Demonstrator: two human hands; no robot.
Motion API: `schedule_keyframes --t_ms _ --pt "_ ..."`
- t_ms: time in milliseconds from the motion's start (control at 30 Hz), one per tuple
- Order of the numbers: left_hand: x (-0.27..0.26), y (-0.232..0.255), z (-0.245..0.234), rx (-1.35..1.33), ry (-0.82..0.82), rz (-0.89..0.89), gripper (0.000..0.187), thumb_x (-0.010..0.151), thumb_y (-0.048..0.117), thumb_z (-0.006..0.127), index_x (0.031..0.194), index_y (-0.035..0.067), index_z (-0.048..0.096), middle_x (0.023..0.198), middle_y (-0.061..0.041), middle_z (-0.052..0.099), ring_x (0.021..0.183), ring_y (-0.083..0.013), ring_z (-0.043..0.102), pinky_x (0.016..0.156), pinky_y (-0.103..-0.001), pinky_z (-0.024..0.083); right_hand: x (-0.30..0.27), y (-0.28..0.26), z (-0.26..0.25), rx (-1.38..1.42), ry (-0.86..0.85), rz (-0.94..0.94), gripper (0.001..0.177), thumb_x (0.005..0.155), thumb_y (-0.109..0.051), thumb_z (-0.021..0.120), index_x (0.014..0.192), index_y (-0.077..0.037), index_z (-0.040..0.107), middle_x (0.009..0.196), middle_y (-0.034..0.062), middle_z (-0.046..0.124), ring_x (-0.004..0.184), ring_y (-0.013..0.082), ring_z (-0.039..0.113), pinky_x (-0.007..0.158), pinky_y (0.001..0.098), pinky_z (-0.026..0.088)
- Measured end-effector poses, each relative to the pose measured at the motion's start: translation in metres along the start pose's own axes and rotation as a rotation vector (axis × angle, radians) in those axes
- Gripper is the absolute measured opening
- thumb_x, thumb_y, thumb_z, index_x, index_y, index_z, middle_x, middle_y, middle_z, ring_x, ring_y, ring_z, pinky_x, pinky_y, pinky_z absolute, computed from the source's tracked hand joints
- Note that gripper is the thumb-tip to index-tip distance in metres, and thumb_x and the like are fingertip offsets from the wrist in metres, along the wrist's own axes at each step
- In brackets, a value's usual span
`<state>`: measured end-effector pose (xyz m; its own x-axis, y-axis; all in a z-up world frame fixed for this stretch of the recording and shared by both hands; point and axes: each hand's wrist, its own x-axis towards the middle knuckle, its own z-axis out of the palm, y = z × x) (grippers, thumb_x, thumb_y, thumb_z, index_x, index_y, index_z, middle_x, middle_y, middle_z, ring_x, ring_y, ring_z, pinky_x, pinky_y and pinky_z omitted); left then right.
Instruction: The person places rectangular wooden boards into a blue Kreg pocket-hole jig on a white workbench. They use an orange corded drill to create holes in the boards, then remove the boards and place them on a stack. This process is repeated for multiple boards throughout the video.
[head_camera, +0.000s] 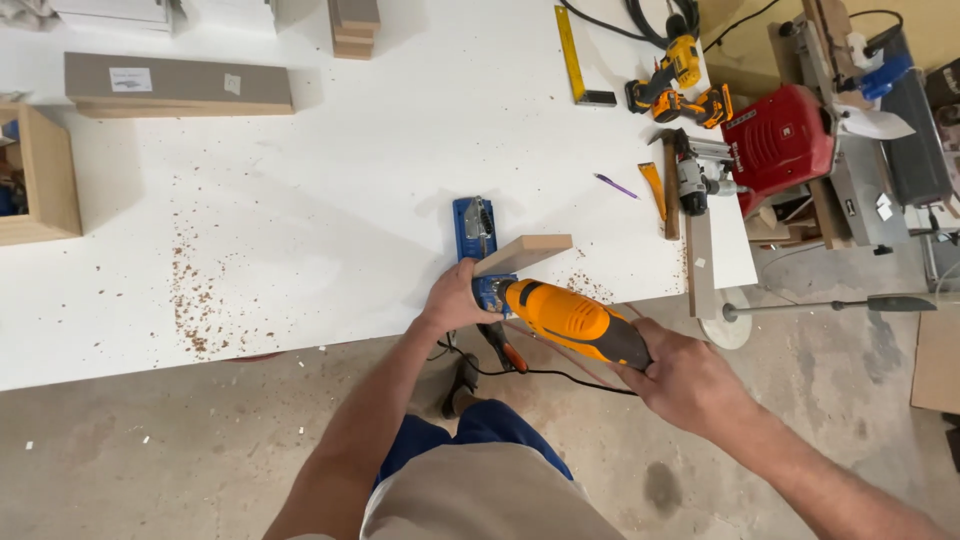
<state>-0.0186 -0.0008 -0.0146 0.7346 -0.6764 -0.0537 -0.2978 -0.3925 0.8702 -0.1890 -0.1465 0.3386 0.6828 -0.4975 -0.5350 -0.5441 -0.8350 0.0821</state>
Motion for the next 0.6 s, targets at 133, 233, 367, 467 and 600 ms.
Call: schedule_keyframes --t_ms 133,233,367,467,600 --pt "-0.005 0.011 -0.014 -0.016 -0.030 0.031 0.095 0.064 0.054 0.092 0.130 0.006 0.044 0.121 -0.019 0.057 0.121 -0.0390 0.060 0.106 -0.055 0.049 -0.005 0.013 -0.008 -0.101 0.074 -0.031 0.051 0.081 -0.048 0.072 0.128 -0.034 0.062 0.078 0.0014 0.082 0.096 0.0229 0.079 0.090 0.0374 0.062" --pt "-0.004 0.023 -0.016 -0.006 -0.069 -0.114 0.105 0.057 0.054 0.093 0.137 0.009 0.043 0.126 -0.011 0.061 0.115 -0.0275 0.062 0.094 -0.042 0.057 -0.029 0.029 -0.030 -0.081 0.094 -0.101 0.043 0.085 -0.047 0.071 0.125 -0.039 0.061 0.069 0.0004 0.074 0.066 0.0270 0.070 0.067 0.0359 0.054" --pt "-0.008 0.033 -0.024 -0.043 -0.076 -0.130 0.101 0.057 0.050 0.095 0.135 0.008 0.046 0.123 -0.009 0.065 0.109 -0.0232 0.065 0.091 -0.037 0.058 -0.080 0.044 -0.067 -0.115 0.145 -0.001 0.035 0.082 -0.049 0.075 0.115 -0.041 0.067 0.068 -0.0013 0.074 0.061 0.0212 0.063 0.063 0.0322 0.050" --pt "-0.008 0.030 -0.021 -0.032 -0.061 -0.172 0.101 0.059 0.048 0.095 0.138 0.010 0.043 0.130 -0.011 0.061 0.120 -0.0262 0.061 0.101 -0.043 0.054 -0.099 0.078 -0.066 -0.028 0.160 0.227 0.048 0.077 -0.045 0.084 0.122 -0.038 0.069 0.079 -0.0003 0.081 0.070 0.0235 0.065 0.069 0.0348 0.052" --pt "-0.008 0.029 -0.023 -0.085 -0.059 -0.172 0.098 0.060 0.045 0.094 0.138 0.010 0.046 0.130 -0.009 0.061 0.118 -0.0250 0.063 0.095 -0.043 0.058 -0.094 0.116 -0.032 0.524 0.241 0.472 0.038 0.081 -0.022 0.085 0.118 -0.012 0.081 0.068 0.0227 0.063 0.057 0.0291 0.049 0.053 0.0389 0.039"
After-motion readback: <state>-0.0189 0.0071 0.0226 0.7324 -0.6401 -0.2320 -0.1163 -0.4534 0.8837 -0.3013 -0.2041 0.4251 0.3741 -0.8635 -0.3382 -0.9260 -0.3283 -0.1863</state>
